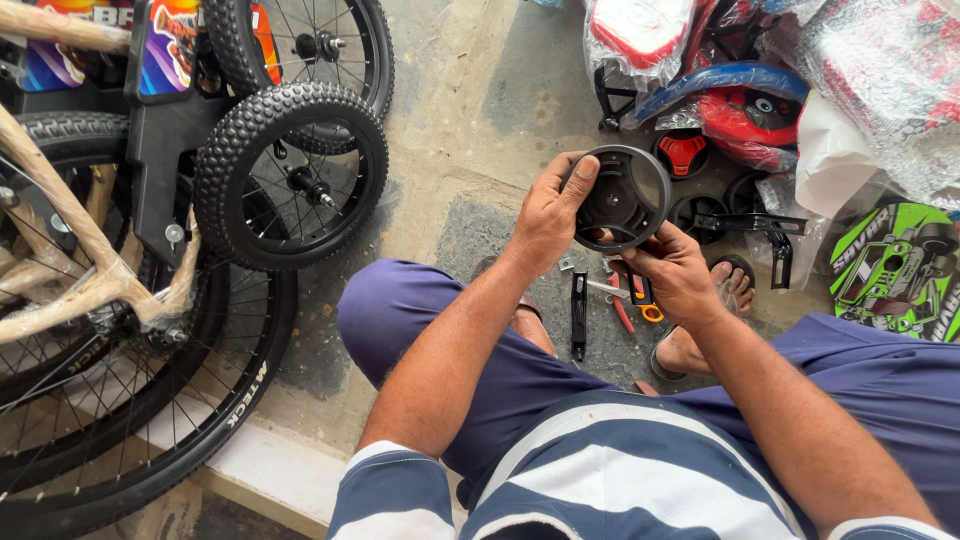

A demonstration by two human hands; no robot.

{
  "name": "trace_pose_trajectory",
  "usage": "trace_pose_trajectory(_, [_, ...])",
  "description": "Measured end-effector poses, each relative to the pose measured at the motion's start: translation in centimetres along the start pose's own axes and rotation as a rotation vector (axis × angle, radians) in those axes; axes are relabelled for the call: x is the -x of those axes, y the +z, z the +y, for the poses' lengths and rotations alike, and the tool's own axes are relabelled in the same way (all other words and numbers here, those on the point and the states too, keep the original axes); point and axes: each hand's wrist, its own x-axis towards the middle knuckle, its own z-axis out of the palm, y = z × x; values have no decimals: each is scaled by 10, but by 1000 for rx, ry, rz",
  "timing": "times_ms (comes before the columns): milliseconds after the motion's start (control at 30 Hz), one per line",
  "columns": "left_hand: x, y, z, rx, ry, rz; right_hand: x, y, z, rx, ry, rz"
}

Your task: The person sits on the floor and assembles a bicycle wheel hub. They use a screwdriver to remove a red plastic cover, then use pliers to remove a metal clip. After removing the clip, they reattach the red cover and secure it with the screwdriver.

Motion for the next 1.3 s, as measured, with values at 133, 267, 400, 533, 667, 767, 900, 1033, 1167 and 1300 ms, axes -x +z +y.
trace_pose_trajectory(133, [3,2,6,0,17,-11,-1,3,0,-14,-10,4])
trace_pose_trajectory(267, [7,3,14,-140,16,28,1,5,-4,-128,11,-18])
trace_pose_trajectory(400, [7,5,18,-201,31,32,3,5,-7,-135,31,-36])
trace_pose_trajectory(533, [7,4,15,-330,27,90,2,-1,2,-133,39,-39])
trace_pose_trajectory(667, [7,3,9,-358,15,27,3,-11,24,14,-45,-44])
trace_pose_trajectory(767, [8,3,2,-276,-41,-67,5,-16,35,99,-68,-95])
trace_pose_trajectory(900, [11,8,-5,-243,-72,-75,3,-13,21,14,-8,-190])
trace_pose_trajectory(1033, [10,4,-2,-158,-57,-62,4,-8,-17,-104,74,-219])
trace_pose_trajectory(1167, [9,4,-1,-277,-101,-54,5,0,-23,-68,-1,-124])
trace_pose_trajectory(1300, [8,4,1,-283,-140,-67,8,-1,-11,14,-76,-70])
